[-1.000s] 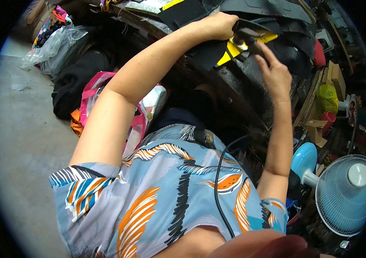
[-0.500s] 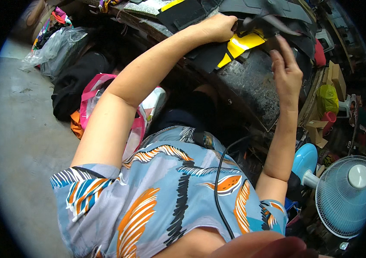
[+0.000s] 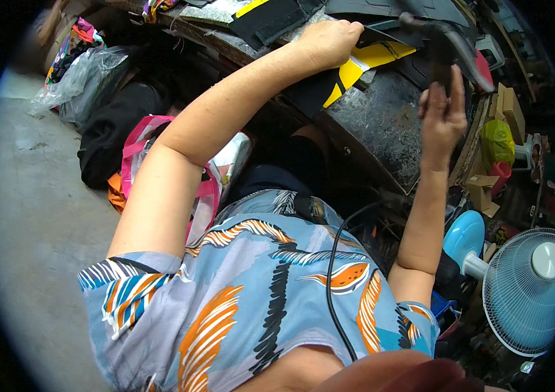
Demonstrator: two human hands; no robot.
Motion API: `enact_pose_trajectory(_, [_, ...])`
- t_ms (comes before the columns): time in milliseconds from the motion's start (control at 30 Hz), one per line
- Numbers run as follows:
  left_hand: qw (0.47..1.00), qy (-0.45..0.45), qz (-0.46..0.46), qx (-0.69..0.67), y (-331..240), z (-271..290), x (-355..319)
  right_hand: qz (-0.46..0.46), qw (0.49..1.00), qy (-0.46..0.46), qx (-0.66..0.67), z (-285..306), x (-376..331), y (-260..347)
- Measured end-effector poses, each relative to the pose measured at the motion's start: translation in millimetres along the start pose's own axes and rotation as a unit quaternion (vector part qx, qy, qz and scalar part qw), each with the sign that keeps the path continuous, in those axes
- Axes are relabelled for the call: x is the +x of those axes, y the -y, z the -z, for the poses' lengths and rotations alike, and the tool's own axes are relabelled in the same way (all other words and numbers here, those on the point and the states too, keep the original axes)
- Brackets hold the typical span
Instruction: The person repeatedly places a yellow template on black leather pieces and cuts around it with scissors. They trim edges, stack cut pieces, and continue cutting additional pieces on a cluttered workbench.
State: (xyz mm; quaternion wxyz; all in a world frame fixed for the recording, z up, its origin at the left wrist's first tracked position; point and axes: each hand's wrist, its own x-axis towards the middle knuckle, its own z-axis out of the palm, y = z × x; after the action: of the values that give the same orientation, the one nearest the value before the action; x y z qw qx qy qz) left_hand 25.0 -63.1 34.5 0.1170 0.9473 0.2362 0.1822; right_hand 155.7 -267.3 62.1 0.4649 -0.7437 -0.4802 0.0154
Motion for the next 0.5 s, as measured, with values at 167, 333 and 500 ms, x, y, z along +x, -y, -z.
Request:
enact_pose_trajectory(167, [0.999,-0.043,-0.007,0.006,4,-4,-2,-0.005,0.967,0.081,-0.243,-11,-18,-23])
enact_pose_trajectory(333, [0.958,-0.159,-0.153,0.182,1,-3,-12,0.067,0.953,0.011,-0.295,23,-25,-52])
enact_pose_trajectory(500, [0.984,-0.032,-0.145,0.100,-16,-2,-27,0.111,0.892,-0.023,-0.438,28,-35,-77])
